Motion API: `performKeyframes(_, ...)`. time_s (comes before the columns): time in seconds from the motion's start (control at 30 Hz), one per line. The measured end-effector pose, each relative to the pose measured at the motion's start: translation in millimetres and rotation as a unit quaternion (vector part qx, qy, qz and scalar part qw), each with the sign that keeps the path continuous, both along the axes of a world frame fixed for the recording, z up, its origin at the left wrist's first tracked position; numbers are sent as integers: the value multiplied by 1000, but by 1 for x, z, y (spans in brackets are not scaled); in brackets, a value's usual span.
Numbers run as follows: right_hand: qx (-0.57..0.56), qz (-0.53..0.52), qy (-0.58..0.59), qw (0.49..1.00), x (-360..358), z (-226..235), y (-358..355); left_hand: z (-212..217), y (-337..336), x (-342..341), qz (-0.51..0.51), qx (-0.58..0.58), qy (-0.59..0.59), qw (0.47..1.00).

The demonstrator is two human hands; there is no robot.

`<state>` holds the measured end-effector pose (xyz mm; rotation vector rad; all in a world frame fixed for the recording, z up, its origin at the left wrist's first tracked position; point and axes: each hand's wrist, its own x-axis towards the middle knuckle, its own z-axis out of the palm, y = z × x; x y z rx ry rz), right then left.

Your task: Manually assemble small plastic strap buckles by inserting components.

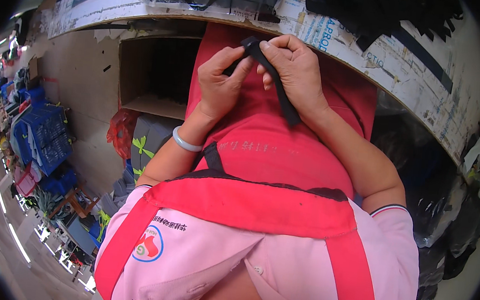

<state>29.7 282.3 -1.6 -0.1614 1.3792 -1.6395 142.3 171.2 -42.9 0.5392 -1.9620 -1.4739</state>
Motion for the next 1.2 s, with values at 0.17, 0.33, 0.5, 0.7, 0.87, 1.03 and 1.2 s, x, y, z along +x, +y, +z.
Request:
performKeyframes(0.17, -15, 0, 10, 1000, 0, -4, -5, -6, -5, 2, -32, -124, 3, 992)
performKeyframes(0.33, -6, 101, -89, 991, -15, -9, 5, 3, -13, 11, -96, 136, -36, 985)
performKeyframes(0.5, 5, 104, 327, 939, -8, -23, 6, 8, -16, 5, -83, 546, -99, 828)
performKeyframes(0.7, -47, 38, 254, 965, -2, 32, 12, 22, -5, 3, -15, 413, -75, 908)
performKeyframes(0.87, 96, 91, 138, 981, -12, 7, 18, 20, 0, 5, -1, 268, -55, 962)
performKeyframes(1.03, 62, 64, 73, 993, -6, 2, 12, 15, 3, 8, -48, 163, -35, 985)
performKeyframes(1.2, 15, 21, 17, 1000, -6, 5, 10, 17, -11, 10, -95, 123, 4, 988)
